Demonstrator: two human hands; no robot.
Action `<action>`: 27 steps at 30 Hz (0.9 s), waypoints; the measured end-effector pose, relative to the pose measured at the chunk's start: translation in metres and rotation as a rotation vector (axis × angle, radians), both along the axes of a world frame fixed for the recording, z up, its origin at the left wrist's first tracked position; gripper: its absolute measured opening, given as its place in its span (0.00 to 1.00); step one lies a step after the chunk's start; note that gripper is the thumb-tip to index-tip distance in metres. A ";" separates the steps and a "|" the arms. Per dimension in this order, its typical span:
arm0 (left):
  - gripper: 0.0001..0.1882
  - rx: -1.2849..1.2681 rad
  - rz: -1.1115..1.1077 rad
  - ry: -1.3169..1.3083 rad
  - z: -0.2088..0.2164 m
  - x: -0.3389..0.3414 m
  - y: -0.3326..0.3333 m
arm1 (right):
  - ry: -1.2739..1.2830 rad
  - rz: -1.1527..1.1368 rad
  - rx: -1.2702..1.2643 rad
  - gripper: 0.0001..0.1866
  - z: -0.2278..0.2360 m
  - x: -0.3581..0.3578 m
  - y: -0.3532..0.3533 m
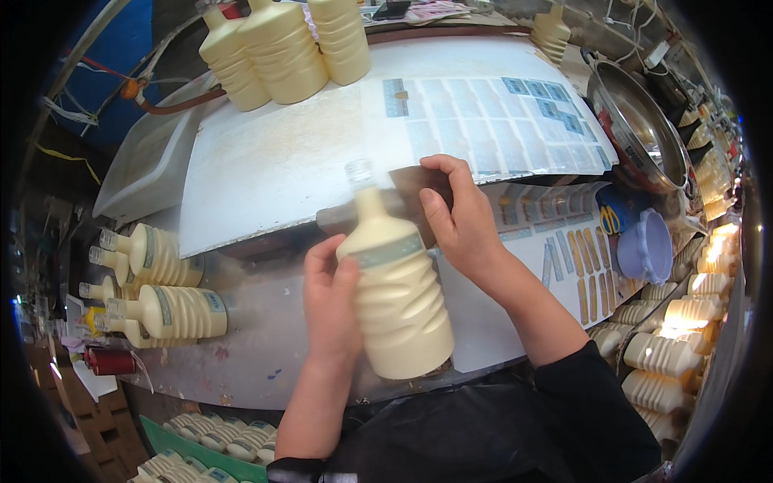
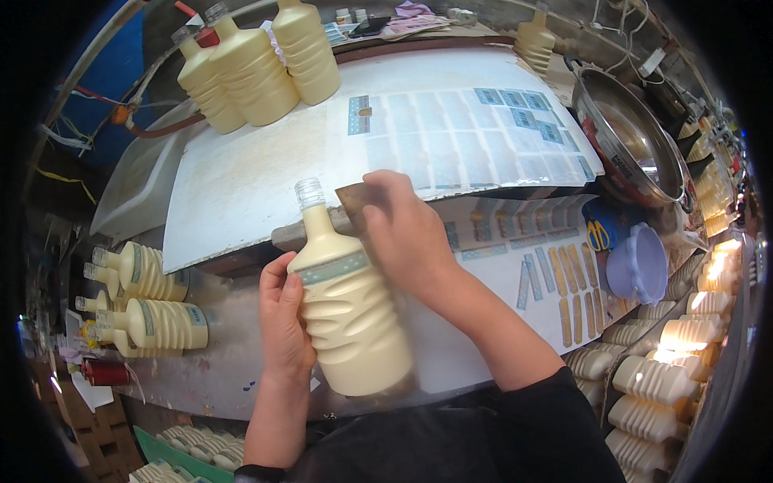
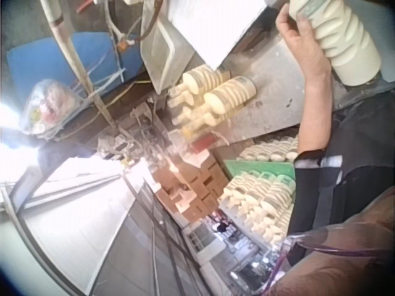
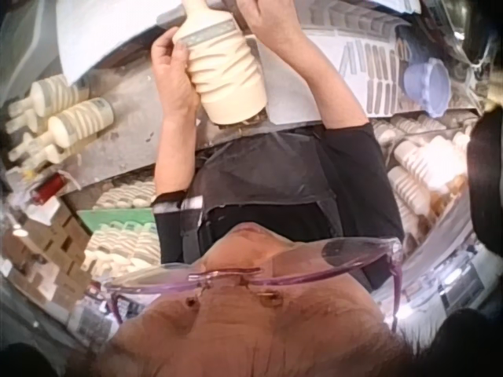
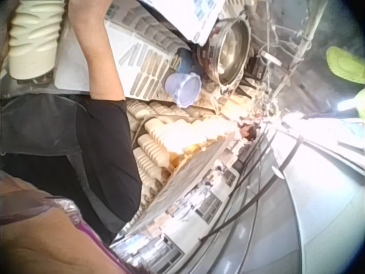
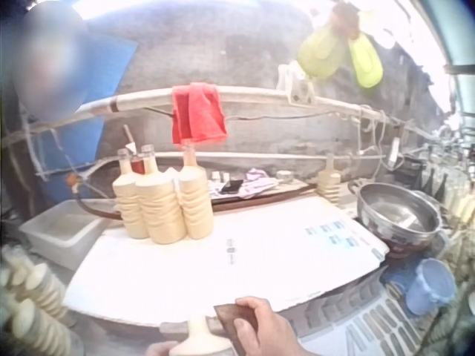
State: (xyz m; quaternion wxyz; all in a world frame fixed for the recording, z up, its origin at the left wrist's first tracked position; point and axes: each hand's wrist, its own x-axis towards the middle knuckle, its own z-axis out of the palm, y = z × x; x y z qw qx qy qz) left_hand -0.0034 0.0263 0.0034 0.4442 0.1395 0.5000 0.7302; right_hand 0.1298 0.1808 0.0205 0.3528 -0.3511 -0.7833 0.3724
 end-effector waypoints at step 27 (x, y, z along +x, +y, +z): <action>0.48 -0.230 -0.057 0.693 0.015 0.033 -0.016 | -0.207 0.101 0.225 0.20 0.062 -0.044 -0.051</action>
